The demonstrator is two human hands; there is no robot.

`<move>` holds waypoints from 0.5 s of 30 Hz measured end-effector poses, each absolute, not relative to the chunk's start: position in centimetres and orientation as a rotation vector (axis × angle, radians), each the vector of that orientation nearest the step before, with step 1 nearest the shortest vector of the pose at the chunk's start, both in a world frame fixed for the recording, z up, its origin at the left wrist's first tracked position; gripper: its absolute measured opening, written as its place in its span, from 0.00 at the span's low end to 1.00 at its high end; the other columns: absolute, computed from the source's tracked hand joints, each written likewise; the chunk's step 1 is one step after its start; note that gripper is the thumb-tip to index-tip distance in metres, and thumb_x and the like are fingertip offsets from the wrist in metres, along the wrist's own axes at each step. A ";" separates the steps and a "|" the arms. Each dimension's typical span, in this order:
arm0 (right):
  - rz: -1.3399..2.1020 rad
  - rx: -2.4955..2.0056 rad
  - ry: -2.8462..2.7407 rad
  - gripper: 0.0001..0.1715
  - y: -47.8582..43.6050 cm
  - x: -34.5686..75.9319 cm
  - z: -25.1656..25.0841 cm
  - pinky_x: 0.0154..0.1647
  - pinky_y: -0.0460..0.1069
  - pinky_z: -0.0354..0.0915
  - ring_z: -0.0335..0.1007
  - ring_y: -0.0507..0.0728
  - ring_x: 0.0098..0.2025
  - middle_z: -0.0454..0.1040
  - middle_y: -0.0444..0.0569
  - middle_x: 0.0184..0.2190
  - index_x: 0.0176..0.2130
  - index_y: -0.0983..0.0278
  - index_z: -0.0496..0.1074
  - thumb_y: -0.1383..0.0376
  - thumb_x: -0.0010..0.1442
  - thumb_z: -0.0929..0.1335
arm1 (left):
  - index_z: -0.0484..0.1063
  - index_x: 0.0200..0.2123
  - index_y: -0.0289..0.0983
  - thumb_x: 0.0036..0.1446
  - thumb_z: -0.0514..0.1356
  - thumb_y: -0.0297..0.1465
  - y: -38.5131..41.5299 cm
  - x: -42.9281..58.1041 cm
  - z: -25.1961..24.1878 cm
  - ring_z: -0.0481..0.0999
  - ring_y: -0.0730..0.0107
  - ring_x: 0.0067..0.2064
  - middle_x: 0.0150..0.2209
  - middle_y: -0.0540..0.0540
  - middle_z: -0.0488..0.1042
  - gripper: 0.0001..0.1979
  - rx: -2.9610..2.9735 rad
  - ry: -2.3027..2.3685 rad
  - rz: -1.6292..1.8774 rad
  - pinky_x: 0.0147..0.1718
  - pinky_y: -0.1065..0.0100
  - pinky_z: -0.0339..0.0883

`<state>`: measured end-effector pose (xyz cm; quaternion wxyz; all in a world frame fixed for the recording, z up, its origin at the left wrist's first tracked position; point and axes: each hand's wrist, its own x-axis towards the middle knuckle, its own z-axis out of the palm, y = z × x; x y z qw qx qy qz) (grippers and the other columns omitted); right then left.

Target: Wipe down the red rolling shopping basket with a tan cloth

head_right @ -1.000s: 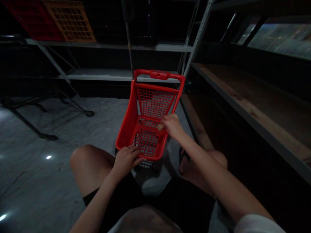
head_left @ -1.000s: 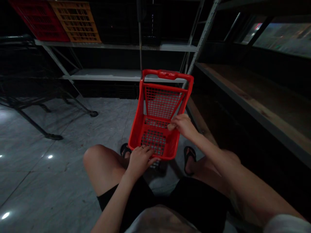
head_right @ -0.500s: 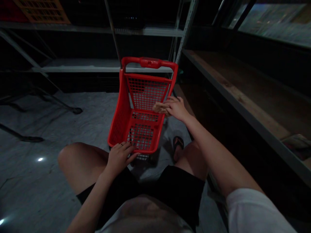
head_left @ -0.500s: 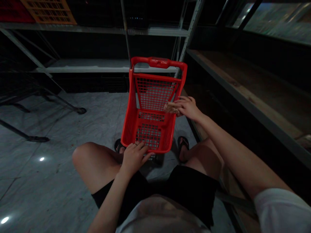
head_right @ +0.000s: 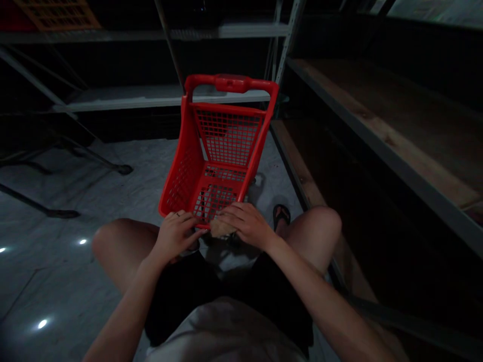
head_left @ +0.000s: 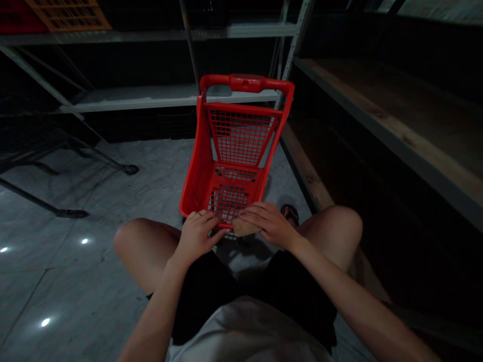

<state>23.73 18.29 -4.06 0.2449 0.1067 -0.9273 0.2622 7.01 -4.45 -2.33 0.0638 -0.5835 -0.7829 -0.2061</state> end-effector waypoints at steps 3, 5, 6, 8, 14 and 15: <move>0.703 0.169 -2.473 0.30 24.2 20.3 -3.0 0.65 0.66 0.66 0.70 0.62 0.60 0.81 0.49 0.55 0.59 0.55 0.77 0.74 0.63 0.63 | 0.80 0.38 0.40 0.69 0.60 0.47 -4.7 6.4 -2.1 0.75 0.62 0.39 0.35 0.47 0.80 0.18 -1.823 -2.365 -0.622 0.39 0.60 0.59; 0.695 0.004 -2.403 0.28 27.8 17.7 -2.1 0.65 0.68 0.66 0.69 0.64 0.60 0.82 0.50 0.53 0.55 0.56 0.80 0.73 0.61 0.64 | 0.81 0.38 0.40 0.70 0.60 0.47 -5.1 5.9 -2.0 0.75 0.62 0.39 0.35 0.47 0.80 0.18 -1.860 -2.377 -0.642 0.39 0.60 0.59; 0.696 -0.053 -2.375 0.27 29.0 16.5 -1.7 0.65 0.68 0.66 0.68 0.65 0.59 0.82 0.50 0.52 0.53 0.56 0.81 0.73 0.60 0.64 | 0.81 0.38 0.41 0.70 0.60 0.47 -5.2 5.5 -1.9 0.76 0.63 0.39 0.35 0.48 0.81 0.18 -1.867 -2.389 -0.655 0.40 0.60 0.59; 0.716 -0.126 -2.327 0.28 29.7 14.8 -1.4 0.66 0.68 0.65 0.68 0.65 0.59 0.83 0.50 0.51 0.50 0.58 0.82 0.75 0.57 0.64 | 0.81 0.38 0.41 0.69 0.60 0.48 -5.4 4.9 -1.6 0.76 0.62 0.40 0.36 0.48 0.82 0.18 -1.853 -2.425 -0.666 0.41 0.59 0.59; 0.897 -0.184 -2.196 0.32 20.1 16.2 -3.6 0.67 0.65 0.66 0.72 0.61 0.59 0.81 0.48 0.53 0.53 0.54 0.80 0.76 0.58 0.62 | 0.80 0.45 0.38 0.69 0.61 0.47 -2.5 6.4 -0.6 0.79 0.55 0.48 0.42 0.43 0.84 0.19 -1.816 -2.496 -0.418 0.51 0.55 0.63; 0.925 -0.151 -2.199 0.31 18.3 17.0 -4.0 0.67 0.65 0.66 0.72 0.61 0.60 0.81 0.48 0.54 0.55 0.53 0.79 0.75 0.60 0.62 | 0.79 0.48 0.36 0.69 0.61 0.46 -1.6 7.1 -0.6 0.80 0.54 0.50 0.44 0.40 0.83 0.19 -1.843 -2.485 -0.349 0.52 0.55 0.65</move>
